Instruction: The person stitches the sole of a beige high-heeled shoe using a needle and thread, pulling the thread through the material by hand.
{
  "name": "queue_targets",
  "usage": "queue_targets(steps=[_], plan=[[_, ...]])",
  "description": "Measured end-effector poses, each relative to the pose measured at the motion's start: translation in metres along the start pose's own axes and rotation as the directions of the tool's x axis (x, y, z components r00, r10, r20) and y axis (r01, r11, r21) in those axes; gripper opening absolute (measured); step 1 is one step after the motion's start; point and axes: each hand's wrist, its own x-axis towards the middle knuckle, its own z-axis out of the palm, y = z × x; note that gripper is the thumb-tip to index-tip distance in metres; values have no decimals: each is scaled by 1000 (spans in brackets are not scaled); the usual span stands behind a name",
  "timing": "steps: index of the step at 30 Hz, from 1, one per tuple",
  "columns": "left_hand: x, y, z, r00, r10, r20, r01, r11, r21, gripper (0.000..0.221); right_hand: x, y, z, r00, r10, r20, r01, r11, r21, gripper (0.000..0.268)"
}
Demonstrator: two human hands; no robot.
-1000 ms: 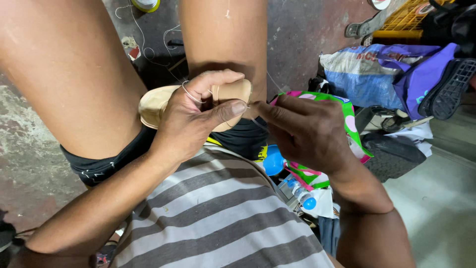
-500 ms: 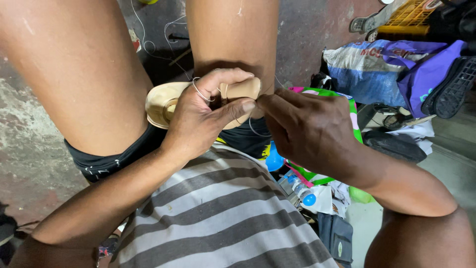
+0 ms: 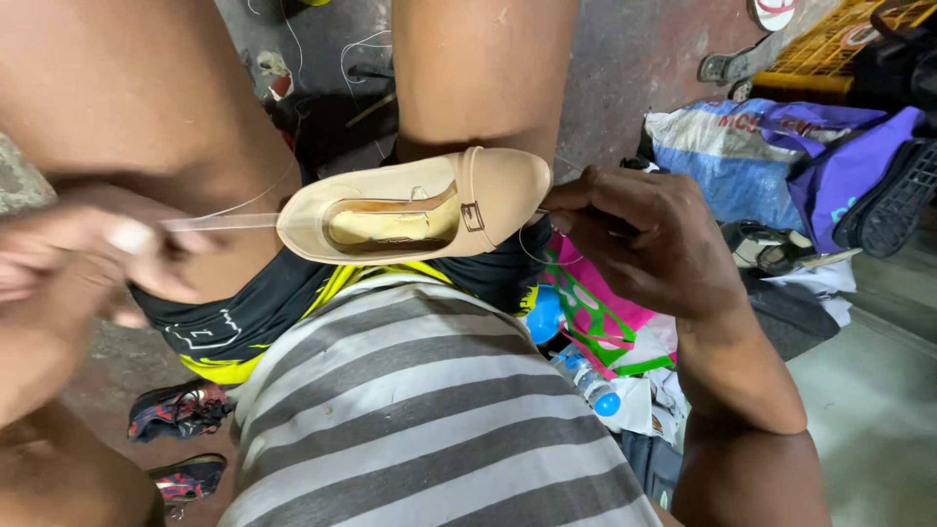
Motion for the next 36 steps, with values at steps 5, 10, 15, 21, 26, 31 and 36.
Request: queue_targets(steps=[5,10,15,21,26,31,36], plan=[[-19,11,31,782,233,-577,37,908,417,32,0,2,3,999,-37,-4,37,997,68,14],[16,84,105,584,789,-192,-646,595,478,19,-8,-1,2,981,189,55,-195,903,383,27],[52,106,139,630,776,-18,-613,511,603,19,-12,11,6,989,140,41,-145,915,376,22],[51,96,129,643,765,-38,-678,591,437,13,-13,21,7,978,199,63,-208,901,381,10],[33,91,118,773,633,-47,-632,774,36,7,-14,23,3,983,159,96,-186,848,496,15],[22,92,115,840,540,-50,-442,629,-640,9,-15,24,2,997,44,58,-62,929,365,15],[37,94,137,910,415,19,-293,672,-680,18,-11,19,6,1000,-21,-16,24,966,256,22]])
